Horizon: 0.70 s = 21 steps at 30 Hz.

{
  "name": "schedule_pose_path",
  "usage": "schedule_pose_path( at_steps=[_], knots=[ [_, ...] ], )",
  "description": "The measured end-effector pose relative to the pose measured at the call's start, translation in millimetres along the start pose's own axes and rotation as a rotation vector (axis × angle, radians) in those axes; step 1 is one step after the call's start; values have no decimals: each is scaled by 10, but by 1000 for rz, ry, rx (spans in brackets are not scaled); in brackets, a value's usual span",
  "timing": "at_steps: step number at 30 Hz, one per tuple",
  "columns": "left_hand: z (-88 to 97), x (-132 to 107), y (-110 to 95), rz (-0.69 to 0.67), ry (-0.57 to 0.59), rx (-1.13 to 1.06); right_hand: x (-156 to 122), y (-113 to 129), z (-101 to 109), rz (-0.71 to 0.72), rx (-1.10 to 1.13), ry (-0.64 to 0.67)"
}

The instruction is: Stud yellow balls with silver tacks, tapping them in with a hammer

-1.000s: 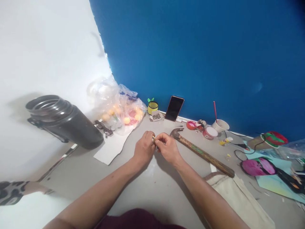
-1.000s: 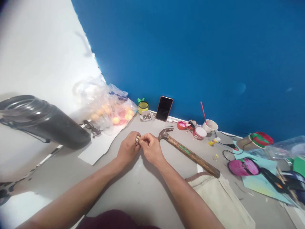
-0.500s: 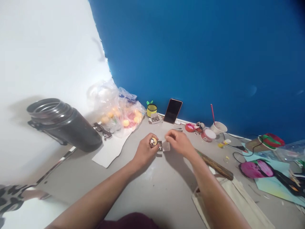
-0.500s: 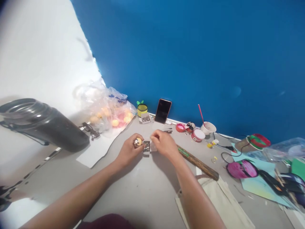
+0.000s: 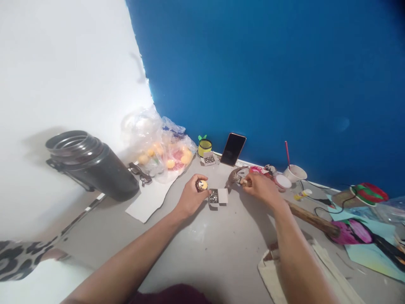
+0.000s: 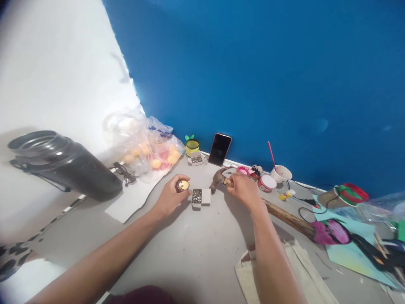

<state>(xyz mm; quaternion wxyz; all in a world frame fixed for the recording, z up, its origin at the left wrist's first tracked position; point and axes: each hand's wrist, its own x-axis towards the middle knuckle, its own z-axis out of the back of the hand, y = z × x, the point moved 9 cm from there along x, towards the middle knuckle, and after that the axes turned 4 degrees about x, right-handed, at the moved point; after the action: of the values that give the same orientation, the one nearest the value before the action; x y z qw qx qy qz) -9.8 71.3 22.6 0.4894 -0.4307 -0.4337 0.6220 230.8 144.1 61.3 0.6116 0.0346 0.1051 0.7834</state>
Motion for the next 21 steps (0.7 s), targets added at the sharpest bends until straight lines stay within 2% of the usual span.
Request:
schedule_pose_path(
  at_steps=[4, 6, 9, 12, 17, 19, 21],
  knots=[
    [-20, 20, -28, -33, 37, -41, -210, 178, 480, 58, -38, -298],
    [-36, 7, -52, -50, 45, -19, -339, 354, 585, 119, 41, -376],
    [-59, -27, -104, -89, 56, 55, -466, 709, 527, 276, 160, -378],
    [-77, -55, -149, -133, 94, 61, -540, 974, 430, 396, 169, -378],
    [4, -33, -118, -128, 39, 106, -653, 975, 581, 419, 163, -548],
    [-7, -27, -118, -138, 48, 105, -659, 978, 583, 437, 168, -546],
    [-47, -31, -124, -145, 89, 81, -627, 1017, 503, 454, 161, -477]
  ],
)
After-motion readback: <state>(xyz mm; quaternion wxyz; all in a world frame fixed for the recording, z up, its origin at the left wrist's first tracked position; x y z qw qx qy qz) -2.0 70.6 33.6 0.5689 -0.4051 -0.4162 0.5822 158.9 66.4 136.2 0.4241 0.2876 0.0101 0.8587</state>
